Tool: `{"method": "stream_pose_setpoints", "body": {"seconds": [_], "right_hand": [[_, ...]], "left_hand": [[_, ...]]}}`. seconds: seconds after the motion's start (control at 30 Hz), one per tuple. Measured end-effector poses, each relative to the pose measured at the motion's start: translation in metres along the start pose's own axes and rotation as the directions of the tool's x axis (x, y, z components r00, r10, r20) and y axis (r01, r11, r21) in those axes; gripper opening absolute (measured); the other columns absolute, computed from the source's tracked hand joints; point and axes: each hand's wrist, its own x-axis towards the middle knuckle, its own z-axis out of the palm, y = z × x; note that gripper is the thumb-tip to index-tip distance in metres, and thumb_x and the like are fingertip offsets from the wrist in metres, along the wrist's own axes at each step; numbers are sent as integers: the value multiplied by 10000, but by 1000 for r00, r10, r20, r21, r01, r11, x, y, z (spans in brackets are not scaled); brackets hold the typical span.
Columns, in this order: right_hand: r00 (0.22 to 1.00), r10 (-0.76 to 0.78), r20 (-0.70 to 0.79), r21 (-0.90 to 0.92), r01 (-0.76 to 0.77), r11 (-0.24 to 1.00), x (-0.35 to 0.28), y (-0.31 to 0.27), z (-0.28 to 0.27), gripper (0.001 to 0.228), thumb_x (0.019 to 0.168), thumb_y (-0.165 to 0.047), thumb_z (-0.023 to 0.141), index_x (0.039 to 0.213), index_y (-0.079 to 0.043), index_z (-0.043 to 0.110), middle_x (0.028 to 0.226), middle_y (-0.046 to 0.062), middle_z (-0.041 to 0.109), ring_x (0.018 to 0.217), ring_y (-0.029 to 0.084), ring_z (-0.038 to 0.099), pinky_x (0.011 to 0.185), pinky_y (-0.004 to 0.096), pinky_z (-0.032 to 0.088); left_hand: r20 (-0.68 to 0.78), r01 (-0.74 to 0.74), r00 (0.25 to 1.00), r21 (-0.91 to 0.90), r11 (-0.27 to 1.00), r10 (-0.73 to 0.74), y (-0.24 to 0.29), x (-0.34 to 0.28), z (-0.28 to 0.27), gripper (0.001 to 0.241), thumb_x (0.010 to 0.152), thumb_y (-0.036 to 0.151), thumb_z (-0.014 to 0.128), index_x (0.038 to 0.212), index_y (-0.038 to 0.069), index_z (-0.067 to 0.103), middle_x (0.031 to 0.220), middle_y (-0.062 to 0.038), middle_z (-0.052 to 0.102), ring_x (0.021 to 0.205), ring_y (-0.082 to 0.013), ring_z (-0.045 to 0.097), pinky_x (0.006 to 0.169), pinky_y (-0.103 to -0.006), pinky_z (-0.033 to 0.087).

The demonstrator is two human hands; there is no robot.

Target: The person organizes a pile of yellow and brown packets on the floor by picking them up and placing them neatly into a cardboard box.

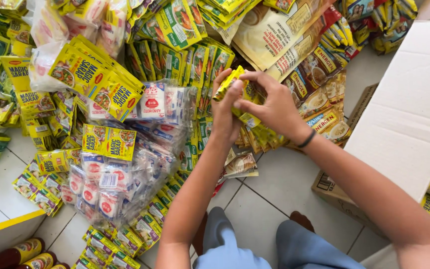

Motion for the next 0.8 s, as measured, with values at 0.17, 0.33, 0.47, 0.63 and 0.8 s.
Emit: {"method": "stream_pose_setpoints", "body": {"seconds": [0.17, 0.33, 0.47, 0.63, 0.8], "right_hand": [[955, -207, -212, 198, 249, 948, -40, 18, -24, 422, 1128, -354, 460, 1367, -36, 600, 1505, 149, 589, 1451, 244, 539, 1269, 360, 363], [942, -263, -210, 160, 299, 941, -55, 22, 10, 407, 1122, -291, 421, 1325, 1, 620, 1400, 142, 618, 1352, 229, 560, 1194, 330, 406], [969, -46, -242, 302, 120, 946, -57, 19, 19, 390, 1104, -280, 471, 1287, 20, 639, 1235, 104, 648, 1132, 168, 587, 1038, 295, 457], [889, 152, -431, 704, 226, 674, -47, 61, 59, 391, 1128, -327, 493, 1285, 11, 611, 1207, 93, 616, 1141, 176, 569, 1085, 336, 453], [770, 578, -270, 958, 157, 238, -46, 47, 60, 504, 1024, -465, 460, 1232, -19, 570, 1188, 123, 680, 1153, 232, 658, 1063, 394, 498]], "left_hand": [[-34, 83, 994, -333, 939, -100, 10, 7, -6, 571, 920, 337, 734, 1387, 84, 525, 1195, -125, 652, 1077, -263, 654, 975, -431, 540], [21, 96, 995, -455, 885, -97, -15, -6, 13, 675, 954, 460, 697, 1436, 32, 494, 1252, -170, 642, 1155, -298, 634, 1035, -459, 517], [122, 97, 992, -476, 874, -44, -2, -19, 17, 773, 955, 533, 636, 1507, 27, 443, 1424, -154, 603, 1343, -295, 562, 1144, -454, 453], [208, 168, 975, -455, 874, -79, -20, -15, 8, 702, 988, 451, 623, 1471, -36, 474, 1404, -189, 599, 1326, -310, 560, 1168, -449, 439], [223, 142, 974, -490, 860, -34, -35, -19, 13, 594, 1019, 354, 621, 1416, -75, 515, 1319, -204, 617, 1239, -314, 591, 1136, -446, 463]]}}
